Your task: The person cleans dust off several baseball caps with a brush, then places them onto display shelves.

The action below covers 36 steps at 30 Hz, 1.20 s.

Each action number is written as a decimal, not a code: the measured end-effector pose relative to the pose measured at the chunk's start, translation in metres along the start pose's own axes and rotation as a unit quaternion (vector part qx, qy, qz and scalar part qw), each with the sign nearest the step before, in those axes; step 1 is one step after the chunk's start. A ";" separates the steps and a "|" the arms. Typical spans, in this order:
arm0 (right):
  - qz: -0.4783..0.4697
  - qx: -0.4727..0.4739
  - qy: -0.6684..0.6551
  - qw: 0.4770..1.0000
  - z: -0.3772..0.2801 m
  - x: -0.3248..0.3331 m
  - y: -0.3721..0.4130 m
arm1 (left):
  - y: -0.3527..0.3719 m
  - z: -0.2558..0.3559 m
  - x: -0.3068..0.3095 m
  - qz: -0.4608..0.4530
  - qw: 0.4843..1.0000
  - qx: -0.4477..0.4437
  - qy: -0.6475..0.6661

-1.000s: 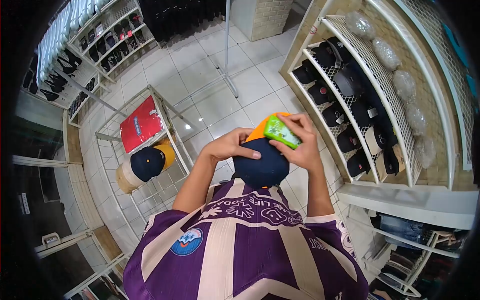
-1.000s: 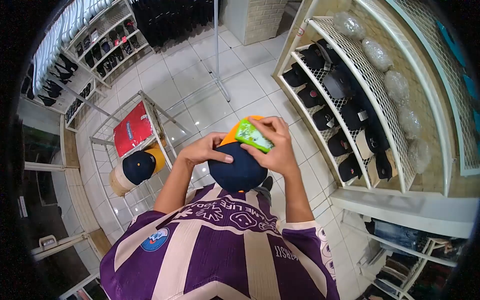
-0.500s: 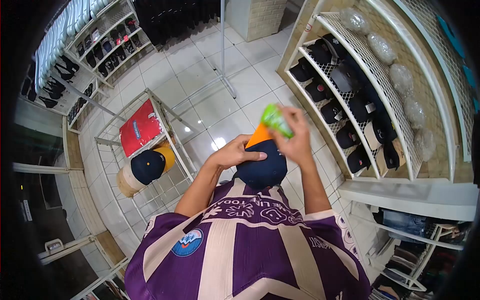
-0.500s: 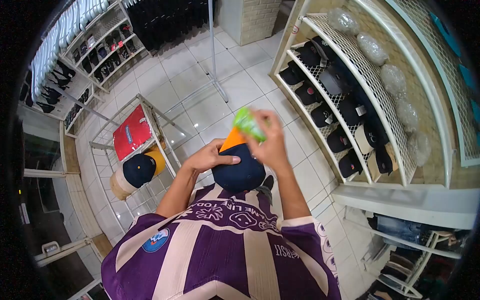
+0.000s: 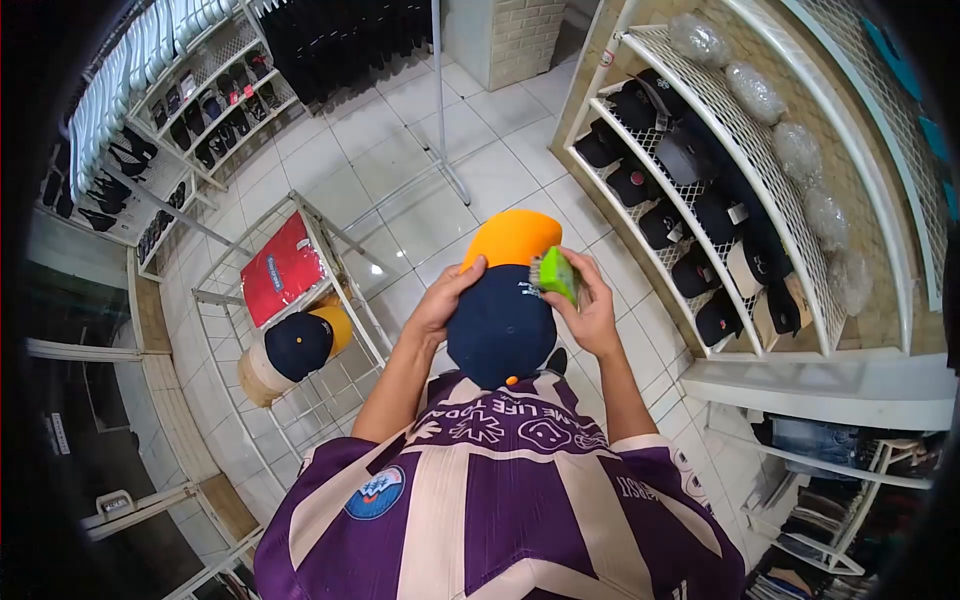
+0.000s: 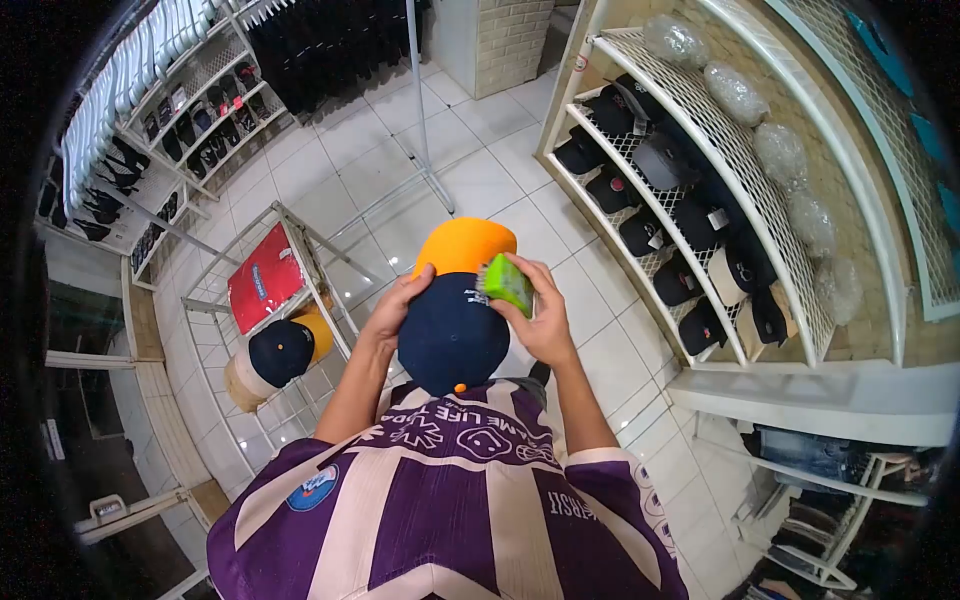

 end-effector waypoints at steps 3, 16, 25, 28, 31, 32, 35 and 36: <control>-0.010 -0.138 -0.206 0.969 0.033 -0.005 0.015 | 0.004 0.002 0.000 0.021 0.997 -0.041 0.054; 0.054 -0.068 -0.130 0.988 -0.037 0.004 0.001 | 0.004 0.014 -0.011 0.017 0.990 -0.142 -0.019; -0.007 0.134 0.207 0.969 -0.079 -0.001 -0.028 | 0.000 -0.013 -0.008 -0.014 0.989 -0.104 -0.106; 0.133 0.008 0.001 0.991 -0.033 -0.002 -0.032 | 0.017 -0.002 -0.016 -0.029 0.990 -0.103 -0.088; 0.154 -0.091 -0.114 0.977 -0.010 -0.008 -0.024 | 0.023 0.001 -0.018 -0.018 0.992 -0.111 -0.050; 0.148 -0.114 -0.149 0.971 -0.017 -0.011 -0.017 | 0.022 0.002 -0.018 -0.022 0.990 -0.130 -0.041; 0.068 -0.047 -0.133 0.988 -0.026 -0.018 0.002 | 0.027 0.019 -0.025 -0.019 0.993 -0.113 0.006; 0.075 -0.070 -0.160 0.982 -0.025 -0.018 0.003 | 0.024 0.016 -0.020 -0.020 0.994 -0.110 0.003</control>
Point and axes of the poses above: each hand's wrist, its own y-axis away from the middle knuckle, its own x-axis out of the back of the hand, z = x × y, the point moved 2 cm from there along -y, towards the middle knuckle, and after that the axes turned 13 degrees about y, right-handed, at the moved point
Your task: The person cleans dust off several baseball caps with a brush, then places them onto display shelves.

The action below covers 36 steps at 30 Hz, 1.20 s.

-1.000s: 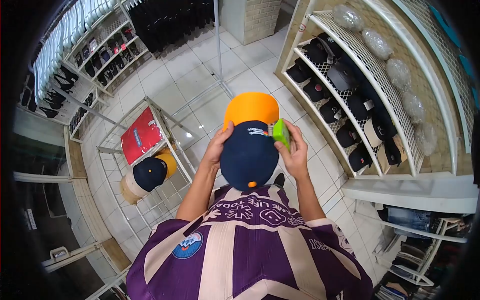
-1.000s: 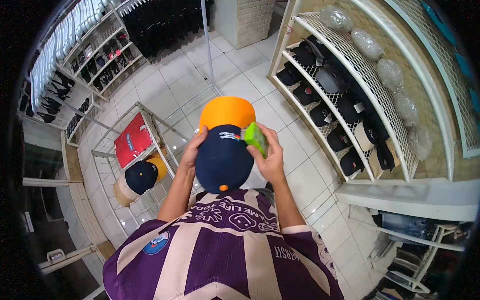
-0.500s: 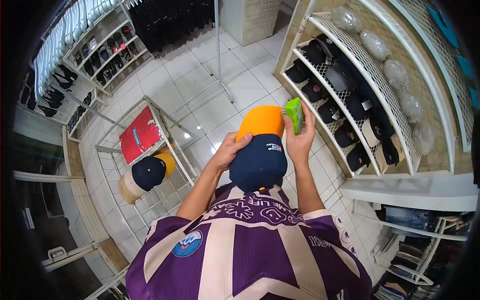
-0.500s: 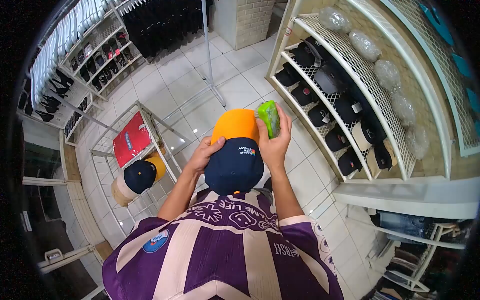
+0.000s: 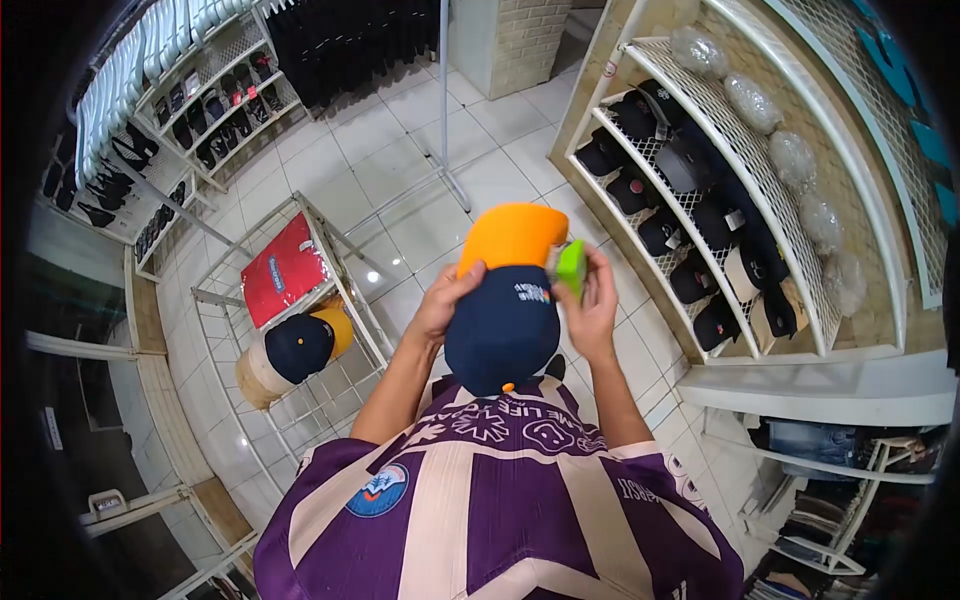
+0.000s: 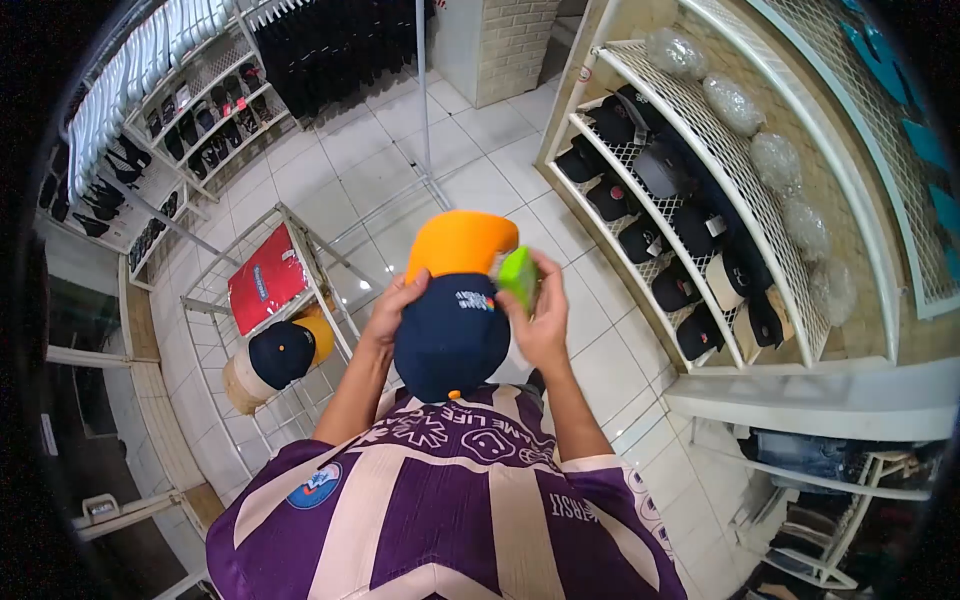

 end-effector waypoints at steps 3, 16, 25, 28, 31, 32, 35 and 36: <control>0.113 -0.052 -0.024 0.992 -0.014 0.010 -0.031 | -0.003 -0.026 0.008 -0.032 0.995 0.071 -0.058; 0.016 0.108 0.240 0.965 -0.040 0.013 -0.003 | -0.020 -0.035 -0.003 -0.006 0.998 0.044 -0.040; -0.022 0.196 0.316 0.928 -0.053 0.027 -0.025 | -0.029 -0.058 -0.019 -0.012 0.990 0.009 -0.138; 0.083 0.166 0.237 0.953 -0.009 0.051 -0.053 | -0.032 -0.059 -0.027 -0.004 0.987 0.048 -0.152; 0.099 0.056 0.166 0.980 0.014 0.080 -0.060 | -0.030 -0.066 -0.047 0.017 0.991 0.018 -0.129; 0.091 0.067 0.113 0.987 0.014 0.082 -0.053 | -0.034 -0.069 -0.053 0.036 0.992 -0.010 -0.120; 0.004 0.151 0.158 0.976 -0.021 0.098 -0.038 | -0.041 -0.082 -0.060 0.046 0.997 -0.018 -0.061; 0.007 0.149 0.155 0.976 -0.005 0.108 -0.041 | -0.042 -0.084 -0.063 0.046 0.998 -0.024 -0.031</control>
Point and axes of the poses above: each hand's wrist, its own y-axis away from the middle knuckle, its own x-axis out of the back of the hand, z = x × y, the point moved 2 cm from there along -y, towards the middle knuckle, and after that the axes turned 13 degrees about y, right-handed, at the moved point
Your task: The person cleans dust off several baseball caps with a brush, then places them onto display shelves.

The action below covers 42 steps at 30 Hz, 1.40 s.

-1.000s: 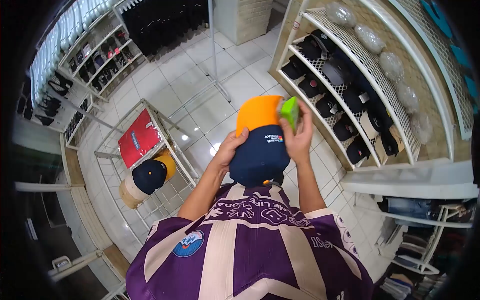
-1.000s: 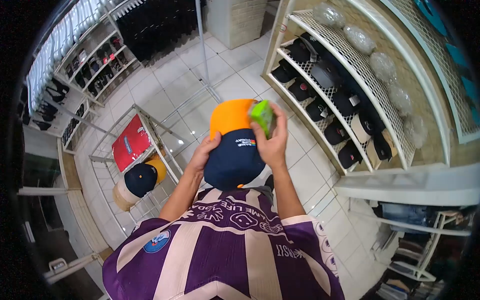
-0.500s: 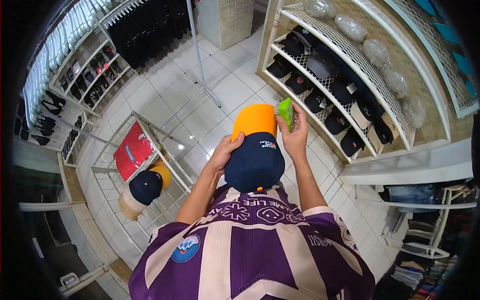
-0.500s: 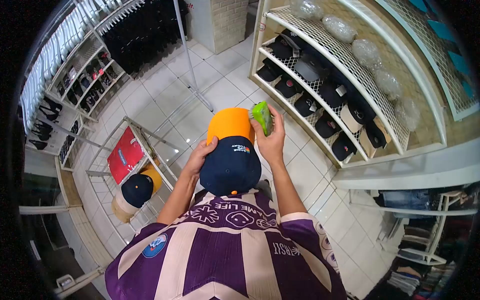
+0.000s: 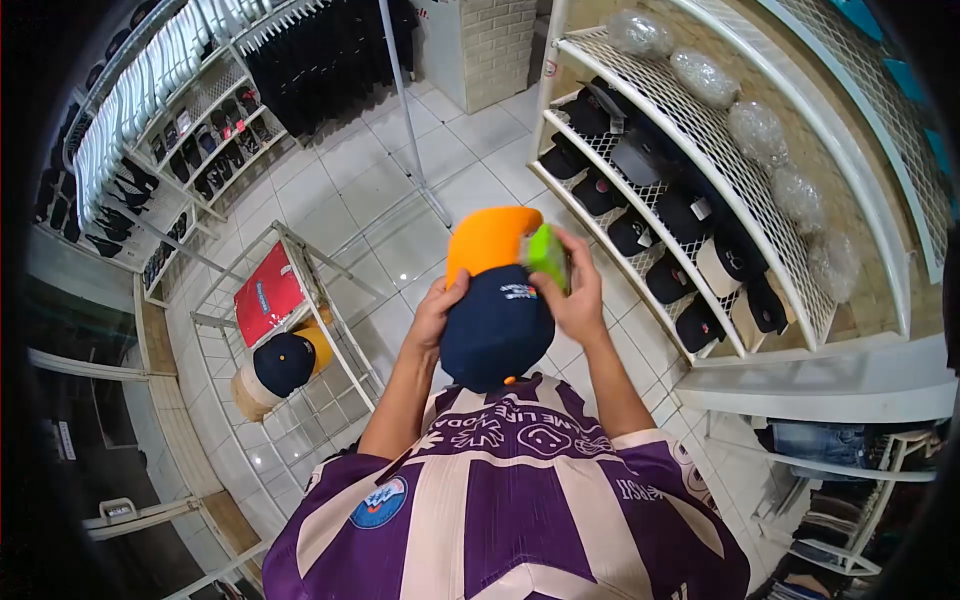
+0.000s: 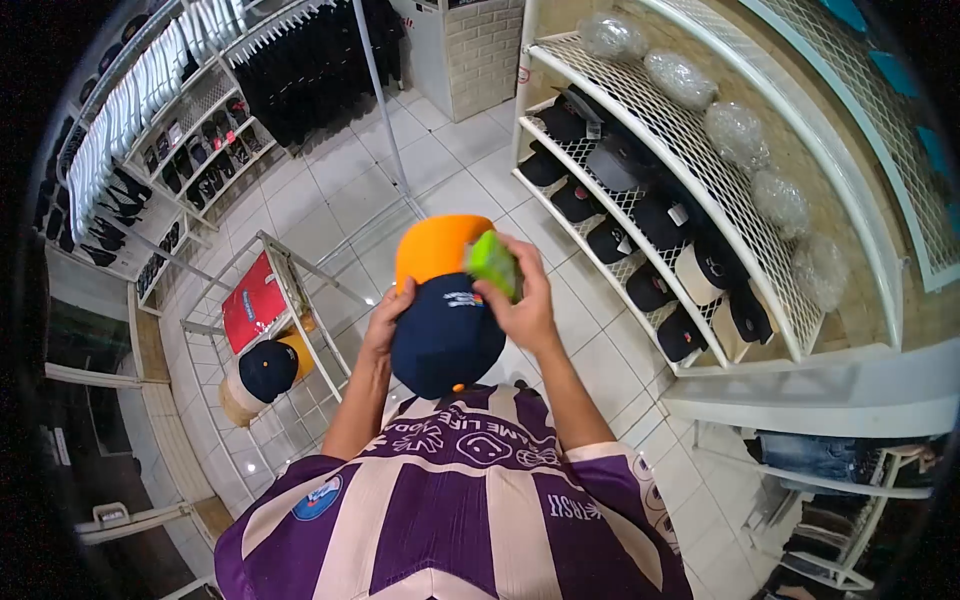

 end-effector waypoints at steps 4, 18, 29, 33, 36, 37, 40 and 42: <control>-0.080 -0.081 0.101 0.988 0.088 0.033 0.044 | -0.008 -0.012 -0.011 0.027 0.977 -0.062 0.204; 0.016 0.099 0.117 0.988 0.066 0.126 0.037 | -0.026 -0.087 -0.047 0.067 0.941 0.122 0.307; -0.100 -0.417 -0.348 0.834 0.099 0.113 0.032 | 0.001 -0.099 -0.066 0.149 0.900 -0.236 -0.334; -0.143 -0.438 -0.370 0.807 0.092 0.113 0.038 | 0.010 -0.095 -0.099 0.193 0.852 -0.209 -0.439; -0.161 -0.404 -0.320 0.842 0.090 0.115 0.039 | 0.009 -0.092 -0.099 0.241 0.803 -0.246 -0.487; -0.174 -0.374 -0.276 0.868 0.089 0.117 0.039 | 0.008 -0.096 -0.092 0.250 0.798 -0.255 -0.485; -0.099 -0.288 -0.079 0.949 0.078 0.131 0.029 | 0.006 -0.100 -0.074 0.267 0.789 -0.238 -0.500; -0.043 -0.244 -0.040 0.968 0.086 0.133 0.027 | 0.002 -0.097 -0.072 0.275 0.781 -0.219 -0.517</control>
Point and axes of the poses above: each hand's wrist, its own y-axis away from the middle knuckle, its own x-axis out of the back of the hand, z = x × y, the point moved 2 cm from there along -y, towards the middle knuckle, and after that the axes turned 13 degrees about y, right-handed, at the moved point
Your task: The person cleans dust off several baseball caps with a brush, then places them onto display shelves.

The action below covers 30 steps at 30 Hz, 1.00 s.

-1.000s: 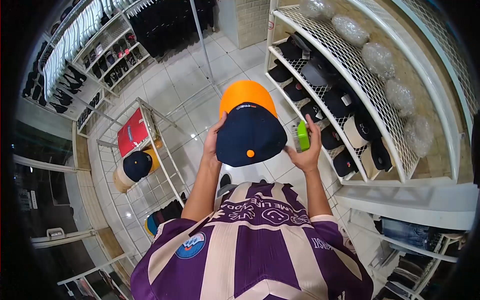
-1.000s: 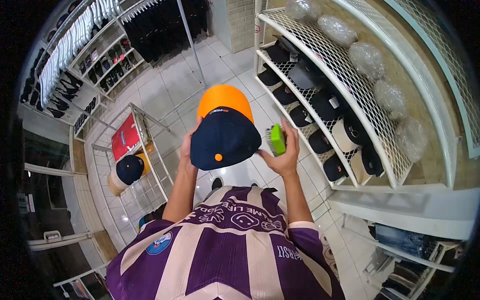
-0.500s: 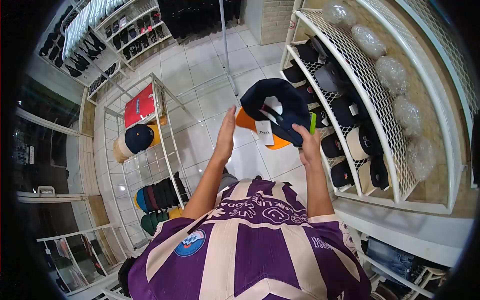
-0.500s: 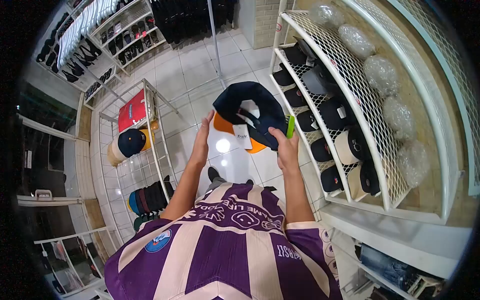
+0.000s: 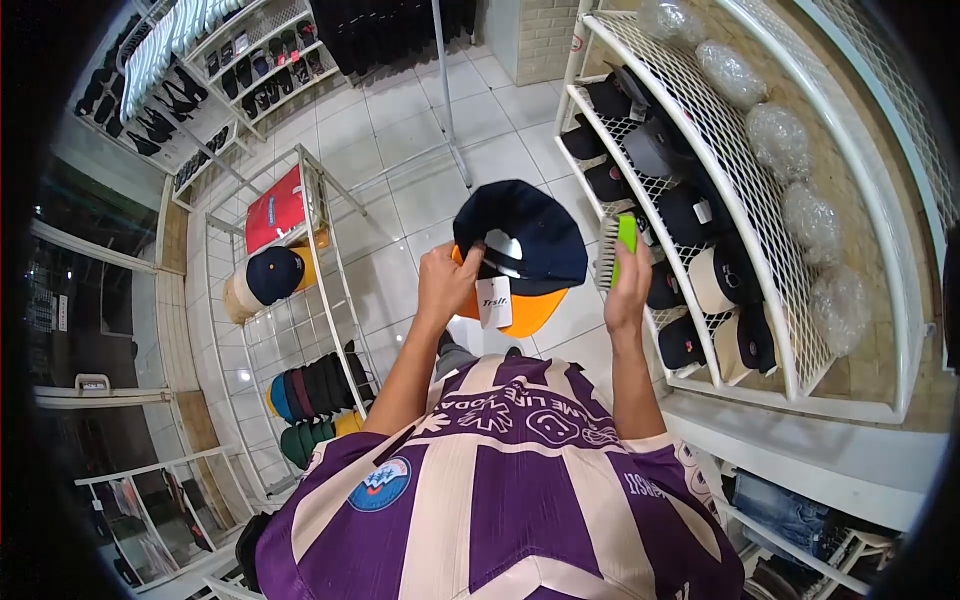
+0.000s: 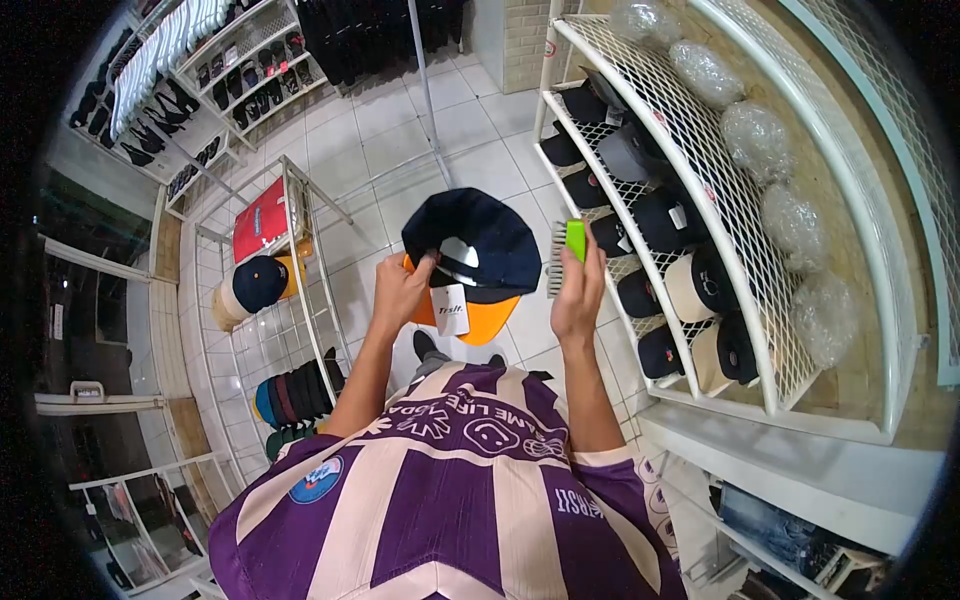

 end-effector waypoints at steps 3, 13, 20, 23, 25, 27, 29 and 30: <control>0.028 0.145 0.042 0.988 -0.041 0.010 0.008 | 0.004 0.017 -0.008 -0.032 0.998 0.042 -0.027; -0.026 0.098 0.127 0.987 -0.028 -0.032 -0.004 | -0.001 0.013 -0.037 -0.081 0.994 -0.037 -0.056; 0.061 0.143 0.332 0.930 0.004 -0.037 -0.031 | -0.004 0.033 -0.028 -0.189 0.979 -0.070 -0.026; 0.010 0.116 0.264 0.957 -0.018 -0.038 -0.023 | -0.004 0.033 -0.034 -0.159 0.985 -0.063 -0.010; -0.060 0.109 0.176 0.976 -0.017 -0.046 -0.018 | -0.001 0.033 -0.033 -0.150 0.986 -0.055 -0.039; 0.039 0.115 0.258 0.959 -0.001 -0.038 -0.036 | -0.001 0.034 -0.032 -0.149 0.987 -0.067 -0.004; 0.071 0.093 0.325 0.938 0.007 -0.027 -0.046 | 0.000 0.032 -0.035 -0.137 0.987 -0.081 0.023; 0.070 0.096 0.324 0.938 -0.003 -0.026 -0.043 | 0.000 0.035 -0.036 -0.134 0.987 -0.082 0.023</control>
Point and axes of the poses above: each hand's wrist, its own y-axis away from the middle knuckle, its own x-axis out of the back of the hand, z = x × y, the point moved 2 cm from there along -y, towards the middle knuckle, and after that the axes turned 13 degrees about y, right-handed, at the moved point
